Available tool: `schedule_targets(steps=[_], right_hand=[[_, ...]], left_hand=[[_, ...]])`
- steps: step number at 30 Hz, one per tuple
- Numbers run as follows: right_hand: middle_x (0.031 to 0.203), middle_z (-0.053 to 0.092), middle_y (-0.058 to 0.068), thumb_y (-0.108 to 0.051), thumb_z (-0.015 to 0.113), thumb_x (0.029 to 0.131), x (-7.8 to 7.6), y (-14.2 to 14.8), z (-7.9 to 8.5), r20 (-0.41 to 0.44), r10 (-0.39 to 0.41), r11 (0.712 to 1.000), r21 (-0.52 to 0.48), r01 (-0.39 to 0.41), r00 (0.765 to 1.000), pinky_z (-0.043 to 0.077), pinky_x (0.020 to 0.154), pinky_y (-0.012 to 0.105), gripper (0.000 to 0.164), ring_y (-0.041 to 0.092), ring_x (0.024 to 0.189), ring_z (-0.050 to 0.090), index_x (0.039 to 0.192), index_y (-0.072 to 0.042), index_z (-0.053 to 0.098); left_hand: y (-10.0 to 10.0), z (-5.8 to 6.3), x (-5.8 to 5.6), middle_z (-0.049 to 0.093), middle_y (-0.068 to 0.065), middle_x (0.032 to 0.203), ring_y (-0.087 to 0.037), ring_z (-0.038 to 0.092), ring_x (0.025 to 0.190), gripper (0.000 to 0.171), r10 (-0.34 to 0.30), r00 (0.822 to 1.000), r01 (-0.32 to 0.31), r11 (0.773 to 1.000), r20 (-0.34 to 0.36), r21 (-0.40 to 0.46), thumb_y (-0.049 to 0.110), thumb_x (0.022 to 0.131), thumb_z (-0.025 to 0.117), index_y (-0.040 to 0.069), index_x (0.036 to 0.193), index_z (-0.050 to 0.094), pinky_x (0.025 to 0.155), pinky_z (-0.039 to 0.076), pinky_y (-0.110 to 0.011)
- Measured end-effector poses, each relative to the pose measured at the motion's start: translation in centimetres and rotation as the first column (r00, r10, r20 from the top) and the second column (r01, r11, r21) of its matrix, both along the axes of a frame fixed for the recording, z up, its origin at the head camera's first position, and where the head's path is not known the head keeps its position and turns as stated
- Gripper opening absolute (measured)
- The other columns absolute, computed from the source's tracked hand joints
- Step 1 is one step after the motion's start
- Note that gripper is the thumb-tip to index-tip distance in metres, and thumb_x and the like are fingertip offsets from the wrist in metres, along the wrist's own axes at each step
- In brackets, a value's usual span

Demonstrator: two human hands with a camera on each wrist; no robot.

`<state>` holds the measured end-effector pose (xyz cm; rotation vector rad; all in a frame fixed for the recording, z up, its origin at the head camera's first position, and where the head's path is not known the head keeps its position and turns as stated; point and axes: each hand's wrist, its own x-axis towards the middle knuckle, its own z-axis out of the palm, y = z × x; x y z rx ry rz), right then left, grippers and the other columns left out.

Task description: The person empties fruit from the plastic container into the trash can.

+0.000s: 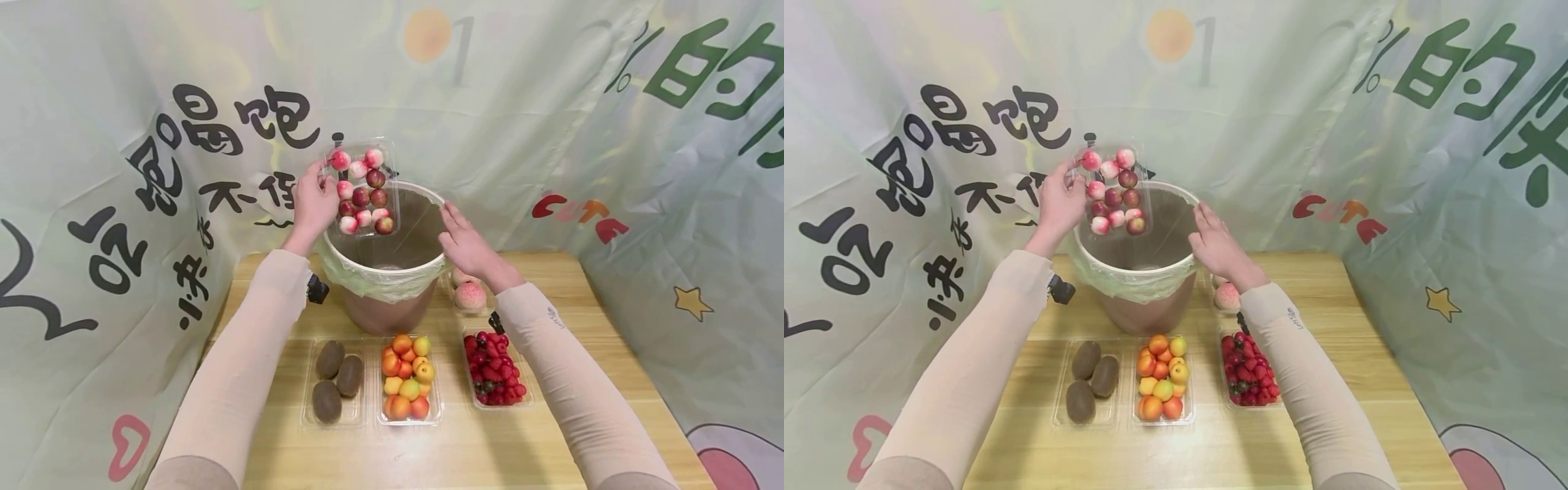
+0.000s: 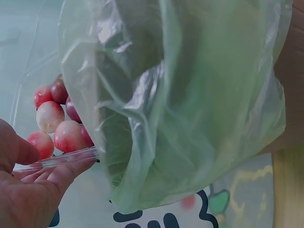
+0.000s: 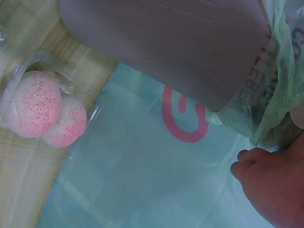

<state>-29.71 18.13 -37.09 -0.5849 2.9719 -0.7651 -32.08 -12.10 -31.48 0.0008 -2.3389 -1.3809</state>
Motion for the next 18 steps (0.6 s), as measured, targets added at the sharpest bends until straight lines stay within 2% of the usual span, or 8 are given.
schedule_targets(steps=[6, 13, 18], right_hand=[[0.179, -0.004, 0.013, -0.034, 0.021, 0.106, 0.0, 0.02, -0.02, 0.002, 0.001, 1.0, -0.005, -0.001, 1.0, 0.007, 0.134, 0.054, 0.071, 0.037, 0.165, 0.003, 0.167, 0.0, 0.009], [0.179, -0.004, 0.012, -0.034, 0.022, 0.106, 0.04, 0.04, 0.01, 0.007, -0.004, 1.0, -0.006, 0.004, 1.0, 0.006, 0.135, 0.052, 0.071, 0.036, 0.165, 0.002, 0.167, 0.0, 0.009], [0.179, -0.006, 0.01, -0.034, 0.023, 0.106, -0.03, 0.06, -0.06, 0.011, -0.002, 1.0, -0.006, 0.002, 1.0, 0.005, 0.135, 0.052, 0.071, 0.036, 0.166, 0.002, 0.168, -0.001, 0.008]], left_hand=[[0.06, -0.11, -0.01, 0.073, -0.021, 0.1, -0.028, 0.057, 0.088, 0.041, 0.013, 0.999, -0.013, 1.0, -0.053, -0.007, 0.01, 0.105, 0.052, 0.006, 0.145, 0.06, 0.098, 0.049, -0.046], [0.17, -0.09, 0.01, 0.076, -0.022, 0.122, -0.027, 0.067, 0.097, 0.041, -0.015, 0.998, 0.017, 0.999, -0.06, 0.034, 0.008, 0.106, 0.052, 0.003, 0.147, 0.058, 0.102, 0.051, -0.043], [0.2, -0.08, 0.0, 0.076, -0.022, 0.124, -0.028, 0.071, 0.102, 0.042, -0.015, 0.999, 0.017, 0.999, -0.048, 0.046, 0.008, 0.107, 0.052, 0.004, 0.148, 0.058, 0.104, 0.052, -0.042]])
